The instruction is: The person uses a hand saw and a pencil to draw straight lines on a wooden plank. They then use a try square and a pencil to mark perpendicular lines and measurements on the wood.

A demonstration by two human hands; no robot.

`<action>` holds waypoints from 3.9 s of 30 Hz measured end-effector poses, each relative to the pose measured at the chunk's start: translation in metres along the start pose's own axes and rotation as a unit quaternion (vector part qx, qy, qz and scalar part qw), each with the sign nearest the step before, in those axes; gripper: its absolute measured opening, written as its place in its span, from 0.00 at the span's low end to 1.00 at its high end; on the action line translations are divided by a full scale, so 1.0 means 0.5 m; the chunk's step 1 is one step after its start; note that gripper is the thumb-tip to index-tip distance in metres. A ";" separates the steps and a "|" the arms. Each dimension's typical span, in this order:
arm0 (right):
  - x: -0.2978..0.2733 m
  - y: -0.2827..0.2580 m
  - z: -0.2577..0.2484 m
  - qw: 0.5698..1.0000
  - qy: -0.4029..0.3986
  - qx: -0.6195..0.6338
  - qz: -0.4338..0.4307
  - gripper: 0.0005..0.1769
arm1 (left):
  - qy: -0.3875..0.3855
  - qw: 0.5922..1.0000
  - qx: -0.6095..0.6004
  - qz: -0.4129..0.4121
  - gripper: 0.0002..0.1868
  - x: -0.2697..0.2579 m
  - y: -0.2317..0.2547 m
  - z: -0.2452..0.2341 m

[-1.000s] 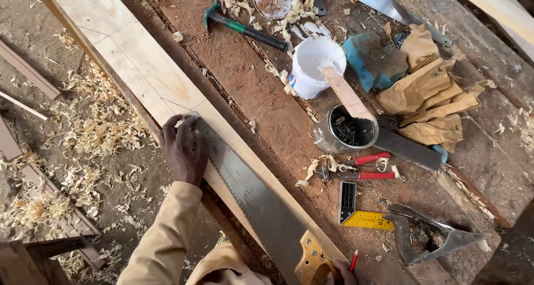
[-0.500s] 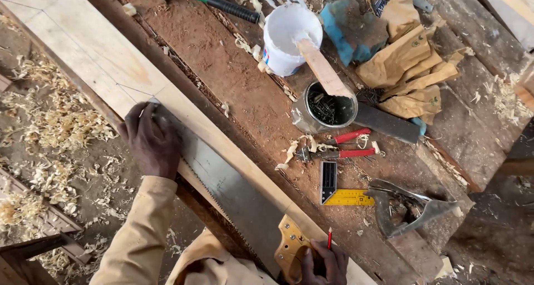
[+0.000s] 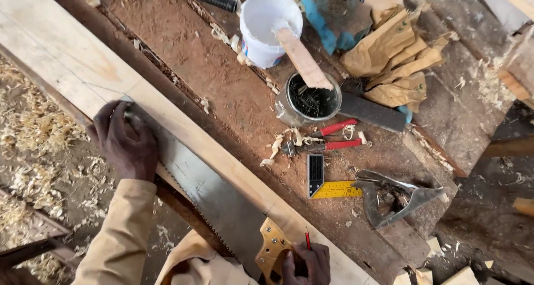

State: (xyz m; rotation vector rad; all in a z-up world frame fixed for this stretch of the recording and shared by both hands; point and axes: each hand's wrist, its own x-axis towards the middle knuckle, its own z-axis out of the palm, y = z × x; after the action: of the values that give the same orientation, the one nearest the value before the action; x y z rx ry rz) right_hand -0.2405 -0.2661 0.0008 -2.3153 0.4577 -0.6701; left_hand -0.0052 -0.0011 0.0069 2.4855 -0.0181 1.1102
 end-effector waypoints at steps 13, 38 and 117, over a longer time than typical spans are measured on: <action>0.014 -0.025 0.001 0.998 0.017 0.030 -0.051 0.04 | 0.003 1.000 0.005 -0.010 0.12 -0.006 -0.002 0.007; -0.083 0.195 0.050 0.995 -0.013 -0.071 -0.069 0.13 | 0.024 0.997 -0.010 -0.077 0.14 -0.002 0.001 0.017; 0.016 -0.012 -0.011 0.996 -0.048 0.050 -0.060 0.04 | -0.313 0.947 0.064 0.044 0.57 -0.019 0.052 -0.085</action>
State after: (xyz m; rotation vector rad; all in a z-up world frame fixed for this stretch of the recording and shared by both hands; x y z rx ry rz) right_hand -0.2363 -0.2686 0.0109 -2.2813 0.2383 -0.6210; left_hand -0.0468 -0.0102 0.0349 2.8737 -0.2492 0.3151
